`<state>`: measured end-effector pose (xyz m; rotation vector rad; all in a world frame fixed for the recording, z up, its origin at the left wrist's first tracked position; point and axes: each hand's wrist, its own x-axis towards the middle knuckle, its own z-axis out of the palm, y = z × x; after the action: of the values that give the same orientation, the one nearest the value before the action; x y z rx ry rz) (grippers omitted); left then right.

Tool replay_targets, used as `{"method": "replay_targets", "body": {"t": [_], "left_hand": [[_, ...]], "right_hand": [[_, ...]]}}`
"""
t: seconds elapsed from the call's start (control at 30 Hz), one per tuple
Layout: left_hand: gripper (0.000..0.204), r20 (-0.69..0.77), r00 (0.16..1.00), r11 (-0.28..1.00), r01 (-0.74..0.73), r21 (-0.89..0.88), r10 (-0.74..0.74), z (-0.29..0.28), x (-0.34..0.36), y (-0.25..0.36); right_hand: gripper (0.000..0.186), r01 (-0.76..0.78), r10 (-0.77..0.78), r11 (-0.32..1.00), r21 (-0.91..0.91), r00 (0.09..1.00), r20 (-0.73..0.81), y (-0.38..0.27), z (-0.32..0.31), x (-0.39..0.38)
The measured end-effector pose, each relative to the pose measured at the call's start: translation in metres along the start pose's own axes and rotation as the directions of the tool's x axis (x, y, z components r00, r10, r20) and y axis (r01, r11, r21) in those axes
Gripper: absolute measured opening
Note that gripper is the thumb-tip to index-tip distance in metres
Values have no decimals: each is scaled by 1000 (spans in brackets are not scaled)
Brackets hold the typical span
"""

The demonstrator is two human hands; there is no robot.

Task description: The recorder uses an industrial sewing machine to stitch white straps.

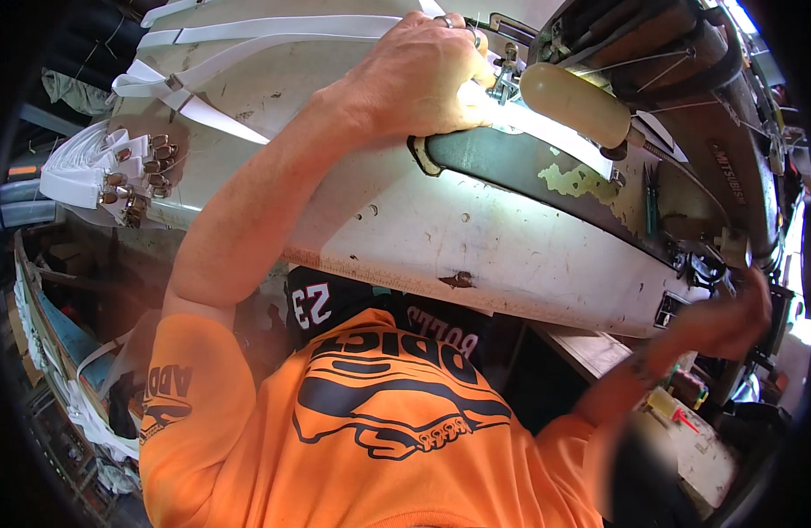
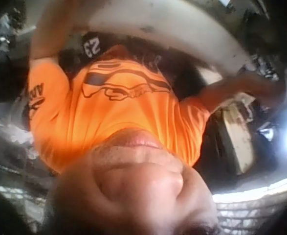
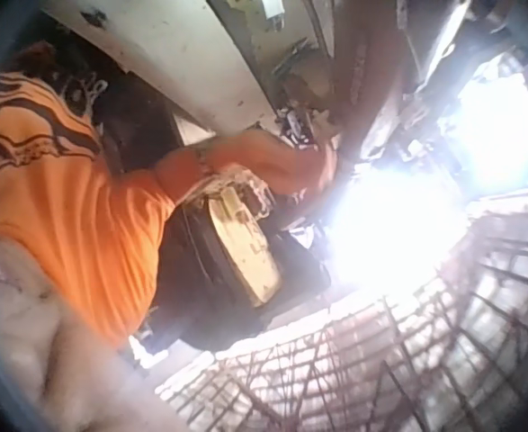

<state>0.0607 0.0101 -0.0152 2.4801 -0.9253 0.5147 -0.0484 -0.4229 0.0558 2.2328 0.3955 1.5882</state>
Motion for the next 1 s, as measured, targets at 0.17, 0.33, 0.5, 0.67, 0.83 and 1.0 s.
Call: {"method": "replay_targets", "body": {"t": [0.17, 0.33, 0.5, 0.67, 0.83, 1.0], "left_hand": [[35, 156, 983, 992, 106, -76, -93, -8, -4, -9], [31, 134, 987, 990, 99, -101, -85, -1, 2, -6], [28, 91, 994, 990, 77, -121, -67, -4, -3, -3], [26, 130, 988, 983, 103, -152, -84, -6, -1, -5], [24, 107, 992, 984, 86, -158, -70, -9, 4, -1], [23, 216, 975, 991, 75, -114, -49, -10, 10, -8]], "right_hand": [[23, -290, -267, 620, 729, 796, 544, -183, 40, 56], [25, -457, -281, 371, 808, 774, 567, -193, 87, 35], [25, -663, -255, 236, 710, 663, 704, -196, 85, 33], [28, -654, -262, 212, 726, 678, 687, -195, 90, 30], [28, -677, -293, 238, 696, 633, 716, -193, 91, 29], [26, -582, -272, 193, 790, 742, 613, -191, 106, 18]]}}
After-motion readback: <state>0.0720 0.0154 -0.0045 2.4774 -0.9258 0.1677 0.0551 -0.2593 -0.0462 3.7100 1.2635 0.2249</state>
